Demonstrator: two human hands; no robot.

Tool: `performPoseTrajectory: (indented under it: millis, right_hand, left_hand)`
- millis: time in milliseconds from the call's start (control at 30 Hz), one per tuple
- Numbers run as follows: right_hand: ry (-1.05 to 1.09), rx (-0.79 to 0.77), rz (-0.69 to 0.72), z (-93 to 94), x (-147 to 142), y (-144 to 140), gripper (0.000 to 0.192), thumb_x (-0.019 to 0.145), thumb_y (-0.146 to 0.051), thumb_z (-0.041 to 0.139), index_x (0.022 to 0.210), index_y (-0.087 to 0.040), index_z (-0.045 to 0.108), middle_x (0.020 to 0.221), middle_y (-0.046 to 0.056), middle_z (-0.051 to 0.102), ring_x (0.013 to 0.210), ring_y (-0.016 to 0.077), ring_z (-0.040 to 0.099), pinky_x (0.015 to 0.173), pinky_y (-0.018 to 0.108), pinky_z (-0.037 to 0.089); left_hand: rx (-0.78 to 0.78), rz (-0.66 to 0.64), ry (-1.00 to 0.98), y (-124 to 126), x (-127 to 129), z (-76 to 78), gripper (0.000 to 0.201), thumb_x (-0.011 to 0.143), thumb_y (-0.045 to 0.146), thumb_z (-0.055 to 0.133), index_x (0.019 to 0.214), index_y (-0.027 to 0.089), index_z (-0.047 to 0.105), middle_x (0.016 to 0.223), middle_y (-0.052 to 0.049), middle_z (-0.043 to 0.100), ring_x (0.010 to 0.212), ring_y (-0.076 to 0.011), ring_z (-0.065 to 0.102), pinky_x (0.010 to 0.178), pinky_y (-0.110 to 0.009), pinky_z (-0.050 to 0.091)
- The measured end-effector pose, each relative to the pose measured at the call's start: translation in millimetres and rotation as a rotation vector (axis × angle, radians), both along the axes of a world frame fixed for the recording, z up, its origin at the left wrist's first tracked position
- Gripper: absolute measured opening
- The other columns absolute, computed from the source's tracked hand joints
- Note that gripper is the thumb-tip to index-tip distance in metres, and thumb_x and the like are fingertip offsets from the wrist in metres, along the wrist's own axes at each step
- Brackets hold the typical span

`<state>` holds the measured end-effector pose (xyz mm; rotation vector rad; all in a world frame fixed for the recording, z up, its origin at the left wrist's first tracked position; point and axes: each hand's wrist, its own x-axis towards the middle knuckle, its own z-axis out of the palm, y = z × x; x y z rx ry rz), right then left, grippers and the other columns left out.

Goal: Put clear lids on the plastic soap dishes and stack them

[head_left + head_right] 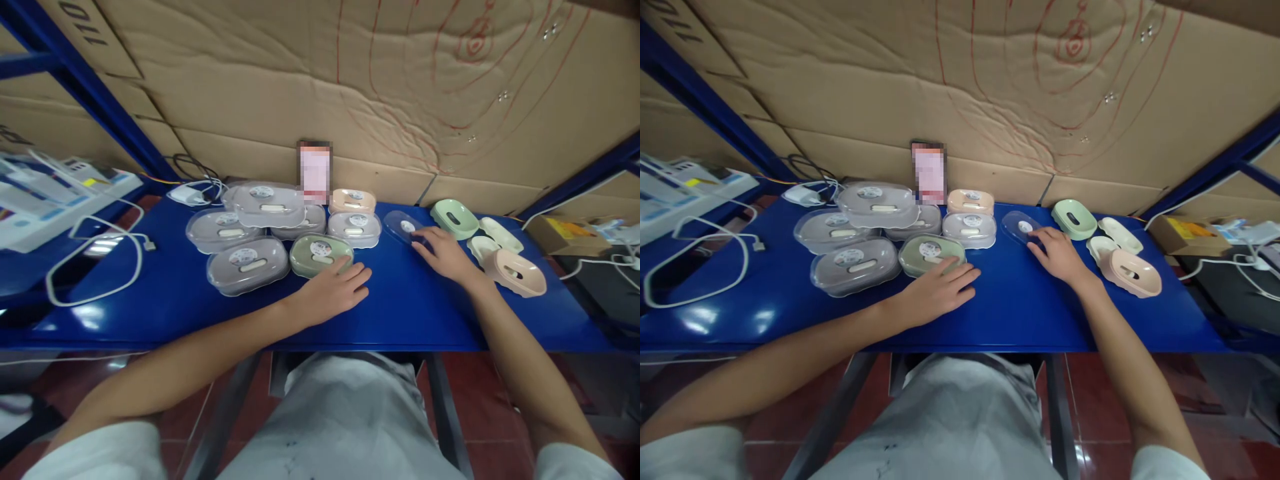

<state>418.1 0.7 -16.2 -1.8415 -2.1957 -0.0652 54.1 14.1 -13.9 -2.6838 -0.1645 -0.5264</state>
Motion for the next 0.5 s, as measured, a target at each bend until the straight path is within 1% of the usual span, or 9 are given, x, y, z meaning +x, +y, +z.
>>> performPoseTrajectory:
  millis: [67,100,133,200,267,333,400,500]
  right_hand:
    - [0.011,0.041,0.025,4.9,6.1,-15.5,0.046,0.111,-0.050,0.039,0.131,-0.026,0.072,0.141,0.011,0.071,0.132,0.0307,0.066,0.116,0.051,0.051]
    - [0.000,0.084,0.003,5.9,10.3,-20.5,0.045,0.111,-0.049,0.040,0.133,-0.026,0.071,0.144,0.012,0.069,0.135,0.0311,0.064,0.117,0.051,0.050]
    - [-0.026,0.134,-0.045,5.6,15.3,-23.4,0.046,0.110,-0.048,0.041,0.139,-0.024,0.069,0.149,0.014,0.066,0.140,0.0331,0.061,0.118,0.054,0.048]
    - [-0.111,0.206,-0.187,1.4,26.9,-23.5,0.053,0.109,-0.046,0.046,0.152,-0.019,0.059,0.158,0.019,0.059,0.148,0.0384,0.054,0.121,0.061,0.043]
    - [-0.172,0.201,-0.318,-4.3,38.4,-18.9,0.059,0.106,-0.043,0.051,0.157,-0.013,0.053,0.156,0.024,0.060,0.147,0.0417,0.053,0.120,0.066,0.040]
    - [-0.165,0.181,-0.392,-7.5,47.4,-14.5,0.054,0.105,-0.038,0.053,0.152,-0.012,0.059,0.143,0.024,0.068,0.138,0.0422,0.060,0.115,0.066,0.044]
    - [-0.136,0.182,-0.424,-5.6,52.0,-14.5,0.046,0.105,-0.034,0.049,0.142,-0.014,0.068,0.133,0.022,0.074,0.129,0.0403,0.066,0.110,0.062,0.049]
    - [-0.079,0.250,-0.401,4.3,45.0,-28.4,0.043,0.108,-0.036,0.044,0.136,-0.019,0.073,0.132,0.018,0.075,0.124,0.0369,0.068,0.108,0.056,0.052]
  left_hand:
    - [-0.029,-0.040,0.010,-3.3,1.9,-2.4,0.010,0.101,0.014,0.064,0.102,0.018,0.073,0.134,-0.014,0.072,0.120,-0.0292,0.068,0.109,-0.048,0.050]
    - [-0.052,-0.062,0.013,-5.0,2.9,-3.7,0.011,0.101,0.014,0.064,0.103,0.018,0.074,0.135,-0.013,0.072,0.120,-0.0286,0.067,0.110,-0.047,0.049]
    - [-0.078,-0.082,0.010,-6.5,3.8,-5.3,0.011,0.101,0.015,0.064,0.105,0.019,0.074,0.135,-0.013,0.072,0.120,-0.0279,0.067,0.111,-0.045,0.049]
    - [-0.127,-0.121,-0.014,-8.3,5.7,-9.2,0.014,0.101,0.016,0.064,0.110,0.019,0.074,0.138,-0.012,0.071,0.124,-0.0271,0.066,0.113,-0.044,0.048]
    - [-0.166,-0.154,-0.038,-8.0,7.1,-13.6,0.017,0.101,0.017,0.064,0.115,0.020,0.074,0.141,-0.013,0.070,0.127,-0.0272,0.065,0.113,-0.043,0.048]
    - [-0.196,-0.174,-0.041,-5.7,7.4,-16.9,0.019,0.100,0.018,0.065,0.117,0.019,0.074,0.142,-0.013,0.070,0.128,-0.0279,0.065,0.113,-0.044,0.049]
    - [-0.219,-0.177,-0.028,-2.9,6.9,-18.2,0.021,0.097,0.018,0.068,0.117,0.019,0.075,0.141,-0.013,0.070,0.127,-0.0290,0.065,0.112,-0.045,0.051]
    - [-0.243,-0.183,-0.011,-1.8,5.5,-16.8,0.022,0.095,0.018,0.071,0.117,0.018,0.075,0.140,-0.013,0.070,0.126,-0.0299,0.067,0.110,-0.045,0.053]
